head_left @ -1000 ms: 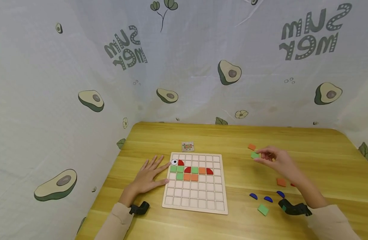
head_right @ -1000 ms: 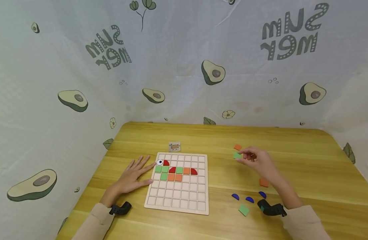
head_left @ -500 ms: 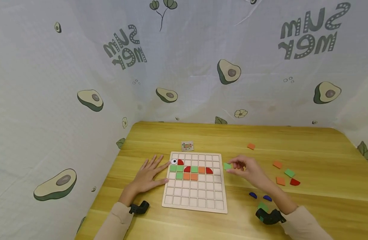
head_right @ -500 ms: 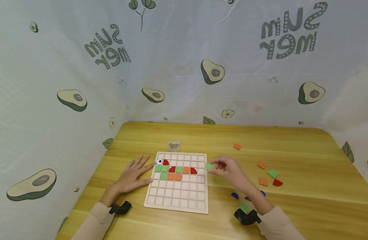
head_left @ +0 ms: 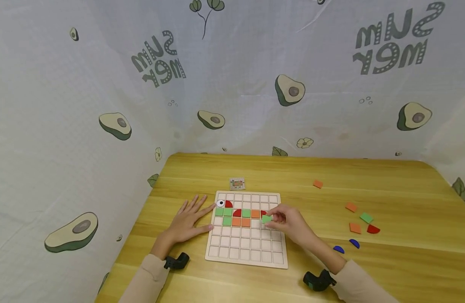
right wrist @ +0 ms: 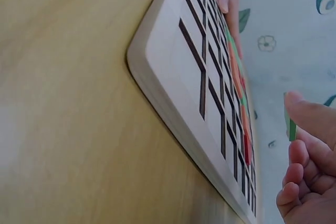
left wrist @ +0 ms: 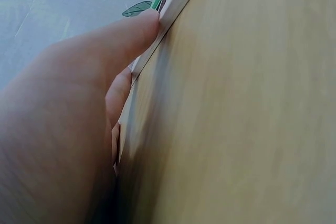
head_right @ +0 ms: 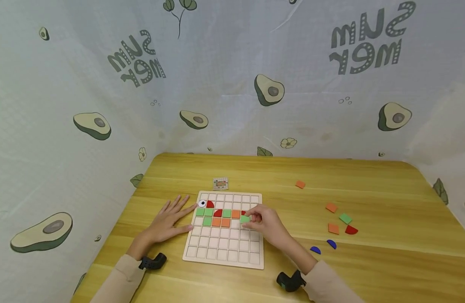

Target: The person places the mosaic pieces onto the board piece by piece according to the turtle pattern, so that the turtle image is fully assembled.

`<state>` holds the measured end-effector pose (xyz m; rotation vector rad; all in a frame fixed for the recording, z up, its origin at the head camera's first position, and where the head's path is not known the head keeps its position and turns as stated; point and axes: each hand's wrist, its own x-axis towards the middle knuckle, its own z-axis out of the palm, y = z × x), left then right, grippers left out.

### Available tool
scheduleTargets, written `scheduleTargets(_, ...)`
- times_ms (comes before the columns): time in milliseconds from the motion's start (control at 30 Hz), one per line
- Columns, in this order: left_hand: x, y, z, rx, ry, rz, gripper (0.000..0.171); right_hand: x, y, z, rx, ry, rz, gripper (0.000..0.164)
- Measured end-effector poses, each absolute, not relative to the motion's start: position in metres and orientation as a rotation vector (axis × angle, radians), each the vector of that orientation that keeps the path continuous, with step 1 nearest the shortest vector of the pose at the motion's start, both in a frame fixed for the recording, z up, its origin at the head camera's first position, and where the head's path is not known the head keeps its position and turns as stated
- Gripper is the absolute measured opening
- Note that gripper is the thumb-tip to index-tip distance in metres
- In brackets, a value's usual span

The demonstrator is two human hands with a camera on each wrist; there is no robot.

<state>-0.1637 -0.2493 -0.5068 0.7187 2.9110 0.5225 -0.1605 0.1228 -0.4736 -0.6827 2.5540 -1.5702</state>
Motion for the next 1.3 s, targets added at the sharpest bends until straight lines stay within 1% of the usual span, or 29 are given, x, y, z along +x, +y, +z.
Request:
scheduleTargets(267, -0.164, -0.249, -0.505, 0.713, 2.903, 0.522, 0.071, -0.161, 0.106, -0.480, -0.727, 2.551, -1.563, 0.019)
scheduleTargets(600, -0.164, -0.250, -0.505, 0.717, 2.915, 0.518, 0.071, -0.163, 0.095, -0.486, -0.701, 2.563, -1.505, 0.019)
scheduleTargets(867, -0.162, -0.250, -0.506, 0.719, 2.906, 0.529, 0.070, -0.163, 0.091, -0.490, -0.714, 2.583, -1.481, 0.017)
scheduleTargets(1300, -0.164, -0.250, -0.508, 0.711, 2.913, 0.526, 0.071, -0.165, 0.090, -0.493, -0.711, 2.579, -1.495, 0.020)
